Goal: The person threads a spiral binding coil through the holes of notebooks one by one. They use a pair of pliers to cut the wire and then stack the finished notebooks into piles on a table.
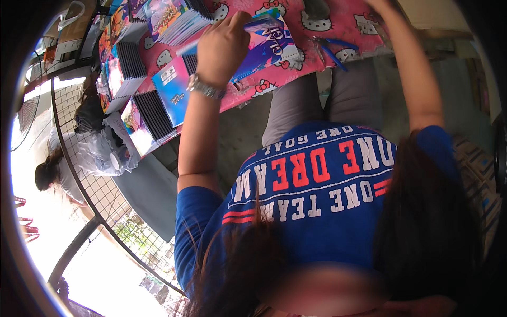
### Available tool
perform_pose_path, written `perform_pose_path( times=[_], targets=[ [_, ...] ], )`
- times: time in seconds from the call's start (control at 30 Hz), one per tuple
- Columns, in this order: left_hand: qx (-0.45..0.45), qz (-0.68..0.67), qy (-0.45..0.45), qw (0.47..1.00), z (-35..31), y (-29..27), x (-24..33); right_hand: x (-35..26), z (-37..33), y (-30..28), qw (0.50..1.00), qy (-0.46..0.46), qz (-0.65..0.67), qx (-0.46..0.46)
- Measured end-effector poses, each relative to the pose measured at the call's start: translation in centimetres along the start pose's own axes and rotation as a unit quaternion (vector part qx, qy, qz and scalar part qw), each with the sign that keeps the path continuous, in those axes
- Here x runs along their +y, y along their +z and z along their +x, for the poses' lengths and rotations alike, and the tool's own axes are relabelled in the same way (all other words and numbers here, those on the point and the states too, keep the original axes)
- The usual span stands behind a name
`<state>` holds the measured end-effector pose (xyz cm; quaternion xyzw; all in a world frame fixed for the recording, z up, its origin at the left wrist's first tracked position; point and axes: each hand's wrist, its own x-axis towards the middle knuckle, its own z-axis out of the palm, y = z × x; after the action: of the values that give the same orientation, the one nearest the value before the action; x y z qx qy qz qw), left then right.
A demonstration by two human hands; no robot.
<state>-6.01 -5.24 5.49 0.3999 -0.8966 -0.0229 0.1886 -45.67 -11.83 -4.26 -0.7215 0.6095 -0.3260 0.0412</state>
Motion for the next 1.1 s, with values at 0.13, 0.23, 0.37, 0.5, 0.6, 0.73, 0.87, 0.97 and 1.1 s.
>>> perform_pose_path(
  times=[0.13,0.23,0.37,0.5,0.6,0.73,0.87,0.97,1.1],
  targets=[
    [0.107,0.043,0.027,0.993,0.8,4.0,-1.3,-13.2,-3.9,-1.7,0.926,0.034,0.338,-0.164],
    [0.126,0.007,0.061,0.990,2.0,4.5,-1.4,-15.6,-5.0,-0.6,0.958,-0.027,0.274,-0.080],
    [0.096,-0.054,0.089,0.990,2.6,3.8,-2.3,-17.4,-3.9,-0.4,0.954,-0.093,0.285,0.013],
    [0.058,-0.074,0.083,0.992,2.9,2.7,-2.2,-17.7,-4.2,-1.2,0.961,-0.091,0.262,0.008],
    [0.070,-0.098,0.096,0.988,2.9,3.3,-1.9,-18.0,-4.7,-1.8,0.957,-0.114,0.264,-0.033],
    [0.079,-0.072,0.114,0.988,2.8,3.1,-1.3,-17.6,-4.6,-1.9,0.913,0.002,0.366,-0.180],
    [0.070,-0.075,0.104,0.989,2.7,3.6,-1.2,-17.5,-4.8,-1.1,0.930,-0.068,0.339,-0.126],
    [-0.061,-0.154,-0.005,0.986,2.8,2.8,-0.1,-18.0,-5.4,-0.8,0.958,-0.183,0.221,0.014],
    [0.017,-0.078,0.031,0.996,2.4,2.6,0.4,-20.2,-6.4,-0.4,0.975,-0.106,0.193,0.039]
  ],
)
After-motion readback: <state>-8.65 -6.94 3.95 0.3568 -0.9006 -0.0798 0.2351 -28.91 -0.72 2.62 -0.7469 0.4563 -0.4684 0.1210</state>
